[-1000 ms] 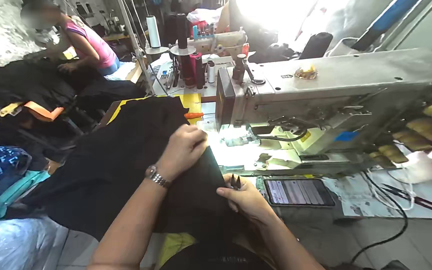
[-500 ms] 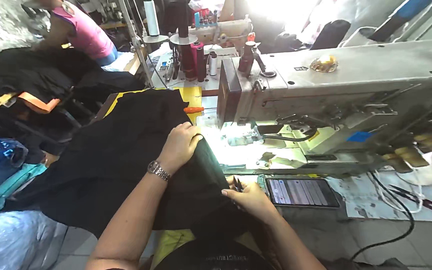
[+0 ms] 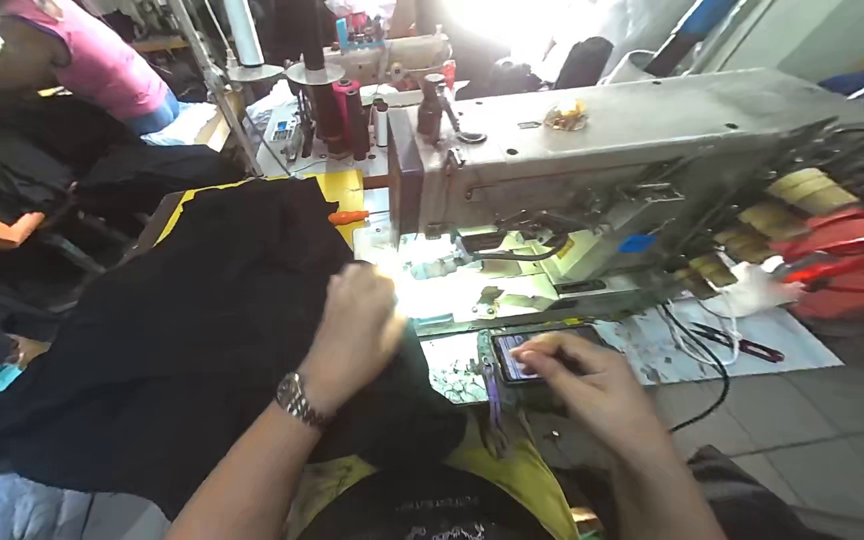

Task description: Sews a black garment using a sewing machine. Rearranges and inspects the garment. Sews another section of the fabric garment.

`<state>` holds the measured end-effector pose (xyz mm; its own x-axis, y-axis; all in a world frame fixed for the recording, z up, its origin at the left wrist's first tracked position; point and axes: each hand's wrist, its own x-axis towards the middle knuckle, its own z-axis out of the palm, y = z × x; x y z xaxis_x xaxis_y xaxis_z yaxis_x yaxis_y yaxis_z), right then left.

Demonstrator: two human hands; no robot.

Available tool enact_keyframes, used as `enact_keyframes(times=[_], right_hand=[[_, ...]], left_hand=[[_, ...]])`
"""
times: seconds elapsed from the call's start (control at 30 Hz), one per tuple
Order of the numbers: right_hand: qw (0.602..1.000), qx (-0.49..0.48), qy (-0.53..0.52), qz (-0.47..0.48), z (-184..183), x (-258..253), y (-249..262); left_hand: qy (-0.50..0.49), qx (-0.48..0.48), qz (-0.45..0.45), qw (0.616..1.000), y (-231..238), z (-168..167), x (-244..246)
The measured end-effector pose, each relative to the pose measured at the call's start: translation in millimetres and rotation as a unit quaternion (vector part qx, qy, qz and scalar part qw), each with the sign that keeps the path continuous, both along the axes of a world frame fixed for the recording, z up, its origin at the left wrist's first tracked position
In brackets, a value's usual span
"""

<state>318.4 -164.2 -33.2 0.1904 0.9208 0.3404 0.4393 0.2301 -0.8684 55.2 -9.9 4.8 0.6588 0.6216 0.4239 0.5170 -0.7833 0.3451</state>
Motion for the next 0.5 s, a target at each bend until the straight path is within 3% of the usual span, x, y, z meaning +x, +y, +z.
enact_keyframes(times=[0.1, 0.13, 0.23, 0.3, 0.4, 0.47, 0.5], right_hand=[[0.996, 0.035, -0.009, 0.087, 5.0, -40.5, 16.3], [0.994, 0.035, -0.006, 0.103, 4.2, -52.7, 20.8], [0.980, 0.018, 0.023, 0.196, 4.4, -73.6, 23.4], [0.964, 0.016, 0.072, 0.254, 7.2, -74.6, 23.4], [0.982, 0.043, 0.072, 0.171, 7.5, -61.0, 28.6], [0.997, 0.055, 0.007, 0.047, -2.0, -57.6, 39.5], [0.998, 0.045, -0.039, -0.007, -9.6, -59.0, 45.4]], left_hand=[[-0.092, -0.209, -0.187, 0.955, -53.1, -6.7, 12.6], [-0.133, -0.227, -0.188, 0.946, -63.6, -12.6, 12.8], [-0.208, -0.163, -0.107, 0.959, -69.3, -21.6, -13.1], [-0.221, -0.120, -0.025, 0.968, -63.1, -16.4, -55.6], [-0.140, 0.032, 0.212, 0.967, -58.6, 0.6, -160.9], [0.025, 0.087, 0.408, 0.908, -74.0, 10.8, -244.6], [0.098, 0.043, 0.493, 0.864, -87.0, 14.4, -275.7]])
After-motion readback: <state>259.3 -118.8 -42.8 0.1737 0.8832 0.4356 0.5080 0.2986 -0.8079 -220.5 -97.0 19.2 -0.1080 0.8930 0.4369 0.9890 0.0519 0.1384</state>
